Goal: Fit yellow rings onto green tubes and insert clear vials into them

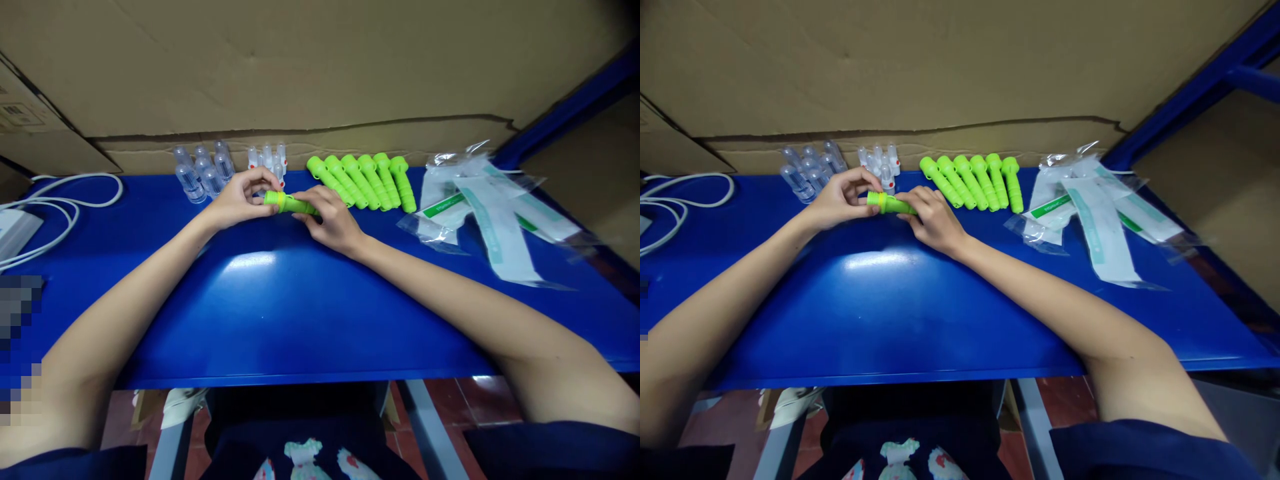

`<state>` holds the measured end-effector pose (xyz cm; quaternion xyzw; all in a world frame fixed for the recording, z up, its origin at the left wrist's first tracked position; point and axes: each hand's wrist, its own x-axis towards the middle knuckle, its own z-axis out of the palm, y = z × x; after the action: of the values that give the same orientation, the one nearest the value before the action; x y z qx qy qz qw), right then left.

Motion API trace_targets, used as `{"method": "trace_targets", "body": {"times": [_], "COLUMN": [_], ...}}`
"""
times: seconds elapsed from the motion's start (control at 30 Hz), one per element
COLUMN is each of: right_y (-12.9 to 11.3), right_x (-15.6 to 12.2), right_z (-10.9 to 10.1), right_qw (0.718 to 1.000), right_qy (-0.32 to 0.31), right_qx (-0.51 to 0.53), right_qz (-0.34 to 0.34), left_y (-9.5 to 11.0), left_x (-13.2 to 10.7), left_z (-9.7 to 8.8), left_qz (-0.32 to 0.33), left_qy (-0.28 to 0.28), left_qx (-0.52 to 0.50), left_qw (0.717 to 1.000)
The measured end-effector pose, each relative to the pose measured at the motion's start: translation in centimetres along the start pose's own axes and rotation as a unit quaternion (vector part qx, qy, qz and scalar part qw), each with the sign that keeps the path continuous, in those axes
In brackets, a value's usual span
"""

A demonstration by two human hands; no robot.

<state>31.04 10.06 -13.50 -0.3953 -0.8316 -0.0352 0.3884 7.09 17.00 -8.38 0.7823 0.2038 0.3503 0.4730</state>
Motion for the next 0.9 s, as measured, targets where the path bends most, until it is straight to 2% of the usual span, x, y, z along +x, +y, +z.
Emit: {"method": "trace_targets", "body": {"times": [0.27,0.57,0.73,0.9], "right_y": [0.1,0.1,-0.2,-0.3], "right_x": [0.0,-0.1,-0.1,0.0], "right_z": [0.0,0.1,-0.3,-0.4], "right_qw": [1.0,0.999,0.998,0.996], "right_qy": [-0.011,0.013,-0.033,-0.035], "right_qx": [0.023,0.026,0.044,0.066], "right_qz": [0.008,-0.032,0.014,0.039], "left_y": [0.7,1.2,0.5,-0.1], "left_x": [-0.1,-0.1,0.0,-0.1], "left_z": [0.2,0.5,0.6,0.7], "left_qz": [0.004,0.042,0.047,0.042], "left_qy": [-0.003,0.006,0.027,0.005], "left_qx": [0.019,0.065,0.08,0.069], "left_qw": [1.0,0.997,0.995,0.997]}}
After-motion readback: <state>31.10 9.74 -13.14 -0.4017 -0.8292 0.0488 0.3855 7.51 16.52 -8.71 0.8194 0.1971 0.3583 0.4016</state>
